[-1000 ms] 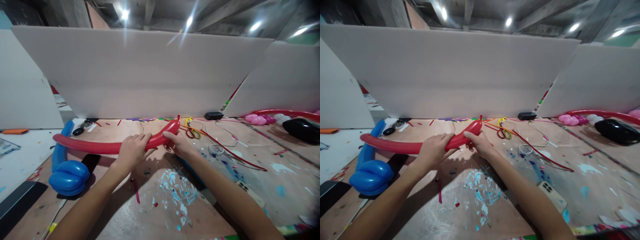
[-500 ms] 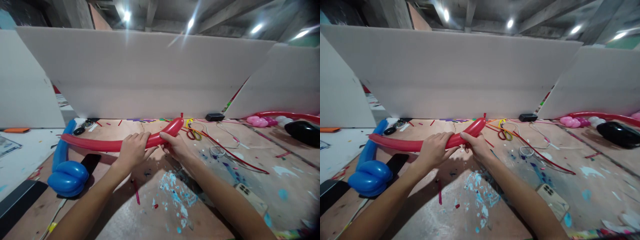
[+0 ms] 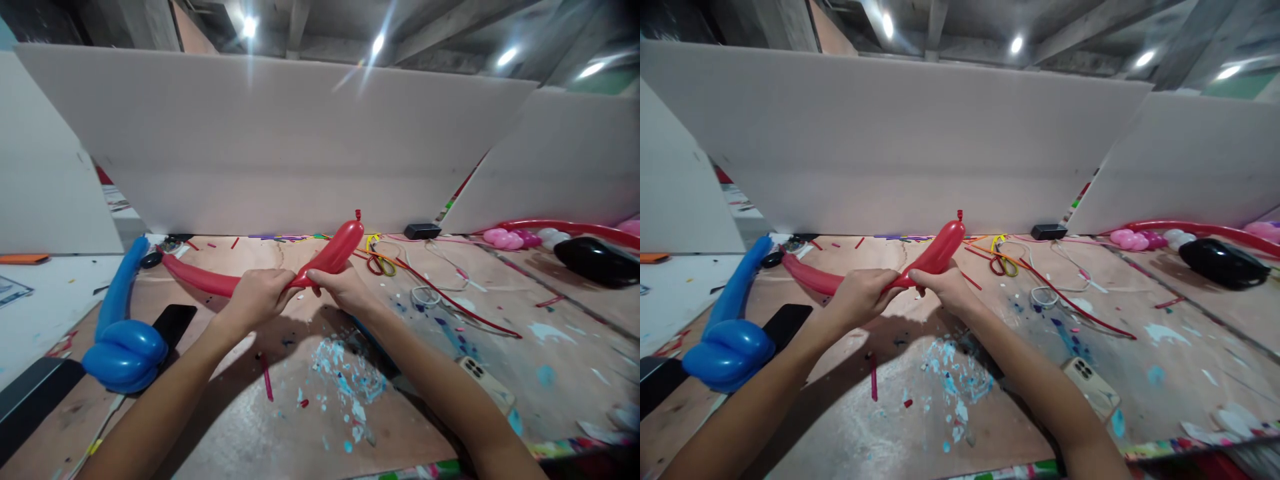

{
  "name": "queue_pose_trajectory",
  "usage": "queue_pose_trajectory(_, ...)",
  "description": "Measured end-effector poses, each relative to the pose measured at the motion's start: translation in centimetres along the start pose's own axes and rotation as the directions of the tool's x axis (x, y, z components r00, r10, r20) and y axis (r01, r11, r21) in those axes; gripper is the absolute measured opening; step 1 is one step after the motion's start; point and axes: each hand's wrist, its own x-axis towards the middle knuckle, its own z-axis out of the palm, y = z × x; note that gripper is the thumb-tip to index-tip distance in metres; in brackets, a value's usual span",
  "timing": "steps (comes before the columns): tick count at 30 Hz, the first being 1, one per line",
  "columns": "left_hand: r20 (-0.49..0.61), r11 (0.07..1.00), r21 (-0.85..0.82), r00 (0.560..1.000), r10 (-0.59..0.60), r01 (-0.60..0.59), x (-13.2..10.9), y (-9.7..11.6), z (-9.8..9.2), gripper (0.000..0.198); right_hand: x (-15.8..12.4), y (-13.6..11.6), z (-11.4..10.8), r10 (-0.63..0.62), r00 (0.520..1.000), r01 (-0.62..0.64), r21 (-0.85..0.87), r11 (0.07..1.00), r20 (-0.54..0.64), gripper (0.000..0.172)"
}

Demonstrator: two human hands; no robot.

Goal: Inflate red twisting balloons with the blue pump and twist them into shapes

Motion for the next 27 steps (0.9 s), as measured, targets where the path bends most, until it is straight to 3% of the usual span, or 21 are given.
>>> queue_pose_trajectory(5,0.105,0.982,-0.184,0.994,-0.014,0.033,0.1,-0.2,-1.0,0.033,-0.4,-0.4,-0.1,-0.017,0.987,0.006,0.067,0.998,0.162,0.036)
queue_pose_trajectory(10,0.172,0.916,-0.385,0.984,-0.047,0.111,0.2,-0.7,-1.8,0.033,-0.3,0.0,-0.5,-0.041,0.969,0.002,0.159,0.987,0.244,0.042)
queue_pose_trajectory(15,0.140,0.937,-0.334,0.988,-0.061,0.105,0.3,-0.9,-1.5,0.041,0.0,0.3,-0.9,-0.070,0.928,-0.002,0.191,0.982,0.366,0.043)
queue_pose_trajectory(18,0.054,0.971,-0.207,0.992,-0.114,0.123,0.2,-1.0,-1.4,0.038,0.3,0.1,-1.2,-0.062,0.942,0.000,0.184,0.983,0.331,0.043)
queue_pose_trajectory(24,-0.094,0.969,-0.081,0.966,-0.240,0.233,0.0,-1.5,-1.8,0.038,1.0,-0.7,-2.2,0.018,0.999,-0.026,0.153,0.988,0.050,0.025)
queue_pose_trajectory(27,-0.090,0.967,-0.074,0.964,-0.252,0.246,-0.1,-1.6,-2.2,0.049,0.9,-1.2,-2.8,0.053,0.993,-0.064,0.116,0.991,0.102,0.025)
